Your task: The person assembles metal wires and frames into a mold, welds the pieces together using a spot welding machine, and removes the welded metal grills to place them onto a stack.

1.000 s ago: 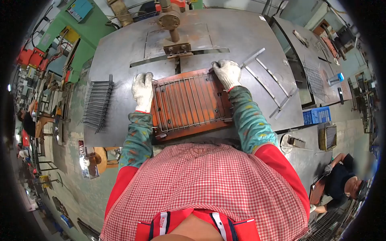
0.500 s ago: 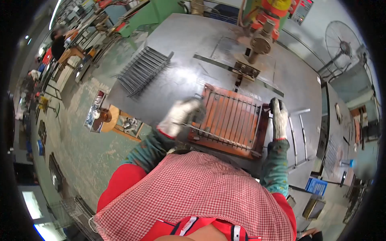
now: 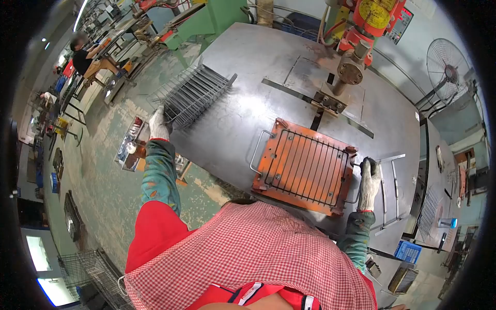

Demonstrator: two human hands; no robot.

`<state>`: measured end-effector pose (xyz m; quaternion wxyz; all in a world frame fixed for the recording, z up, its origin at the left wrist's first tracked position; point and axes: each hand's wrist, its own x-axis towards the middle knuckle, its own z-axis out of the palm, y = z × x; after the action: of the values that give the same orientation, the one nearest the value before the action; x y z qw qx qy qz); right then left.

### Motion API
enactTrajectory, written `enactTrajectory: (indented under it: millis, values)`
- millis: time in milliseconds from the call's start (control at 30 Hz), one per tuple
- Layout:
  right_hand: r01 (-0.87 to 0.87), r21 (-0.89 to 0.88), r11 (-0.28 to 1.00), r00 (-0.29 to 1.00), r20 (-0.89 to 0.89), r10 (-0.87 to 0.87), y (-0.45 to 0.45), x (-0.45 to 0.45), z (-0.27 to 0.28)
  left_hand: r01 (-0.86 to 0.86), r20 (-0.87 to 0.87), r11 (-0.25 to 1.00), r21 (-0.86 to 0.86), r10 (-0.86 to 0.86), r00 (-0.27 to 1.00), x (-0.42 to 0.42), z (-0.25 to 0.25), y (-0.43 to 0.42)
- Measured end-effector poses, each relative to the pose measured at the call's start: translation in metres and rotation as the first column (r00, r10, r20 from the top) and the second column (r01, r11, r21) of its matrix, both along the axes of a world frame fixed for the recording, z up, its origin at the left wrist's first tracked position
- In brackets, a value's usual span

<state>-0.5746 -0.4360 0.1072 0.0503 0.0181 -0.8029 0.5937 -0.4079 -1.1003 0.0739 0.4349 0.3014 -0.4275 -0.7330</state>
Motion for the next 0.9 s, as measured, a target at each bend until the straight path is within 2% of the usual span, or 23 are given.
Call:
enactTrajectory:
  millis: [33,100,133,167,233,267,433,633,667,700,767,800,833,867,900]
  values:
    - [0.001,0.002,1.000,1.000,-0.001,-0.001,0.001,-0.002,-0.003,0.001,-0.001,1.000,0.002,-0.001,1.000,-0.002,0.003,0.002]
    - [0.028,-0.014,1.000,1.000,-0.004,-0.028,0.005,-0.005,-0.012,-0.006,0.404,0.993,-0.115,0.053,0.913,-0.002,0.011,0.004]
    - [0.028,-0.012,1.000,1.000,-0.005,-0.028,0.005,-0.004,-0.011,0.094,0.724,0.937,-0.337,0.194,0.662,0.003,0.035,0.013]
    - [0.043,0.016,0.999,0.999,-0.004,-0.043,0.004,-0.003,-0.009,0.093,0.724,0.937,-0.336,0.193,0.662,0.003,0.039,0.013]
    - [0.055,0.043,0.998,0.998,-0.004,-0.055,0.002,-0.001,-0.009,0.340,0.923,0.864,-0.371,0.302,0.240,0.006,0.047,0.011]
    - [0.073,0.063,0.995,0.997,-0.029,-0.071,0.001,-0.001,-0.011,0.406,0.916,0.822,-0.400,0.349,0.197,0.009,0.063,0.027]
    - [0.085,0.116,0.990,0.995,-0.059,-0.078,0.001,-0.002,-0.017,0.472,0.913,0.784,-0.403,0.383,0.143,0.001,0.054,0.024]
    - [0.087,0.176,0.980,0.996,-0.046,-0.081,-0.004,0.004,-0.007,0.504,0.896,0.741,-0.443,0.383,0.226,-0.004,0.040,0.014]
    - [0.081,0.148,0.986,0.994,-0.078,-0.070,-0.002,0.002,-0.014,0.565,0.899,0.700,-0.436,0.369,0.236,-0.002,0.041,0.014]
    - [0.079,0.118,0.990,0.992,-0.111,-0.066,0.001,0.001,-0.018,0.538,0.902,0.724,-0.432,0.357,0.243,-0.003,0.028,0.003]
    - [0.121,0.142,0.982,0.989,-0.099,-0.107,-0.005,0.008,-0.013,0.550,0.925,0.744,-0.379,0.319,0.206,0.000,0.045,0.014]
    - [0.143,0.112,0.983,0.984,-0.123,-0.129,0.002,0.006,-0.028,0.587,0.926,0.722,-0.367,0.344,0.155,0.001,0.046,0.012]
    - [0.159,0.182,0.970,0.986,-0.070,-0.148,-0.010,0.016,-0.009,0.644,0.923,0.680,-0.351,0.368,0.114,0.001,0.045,0.008]
    - [0.213,0.124,0.969,0.970,-0.147,-0.194,-0.019,0.022,-0.008,0.769,0.914,0.514,-0.381,0.333,0.231,0.011,0.041,0.002]
    - [0.268,0.323,0.908,0.963,-0.091,-0.252,-0.029,0.032,0.009,0.823,0.867,0.311,-0.476,0.324,0.379,0.021,0.024,-0.017]
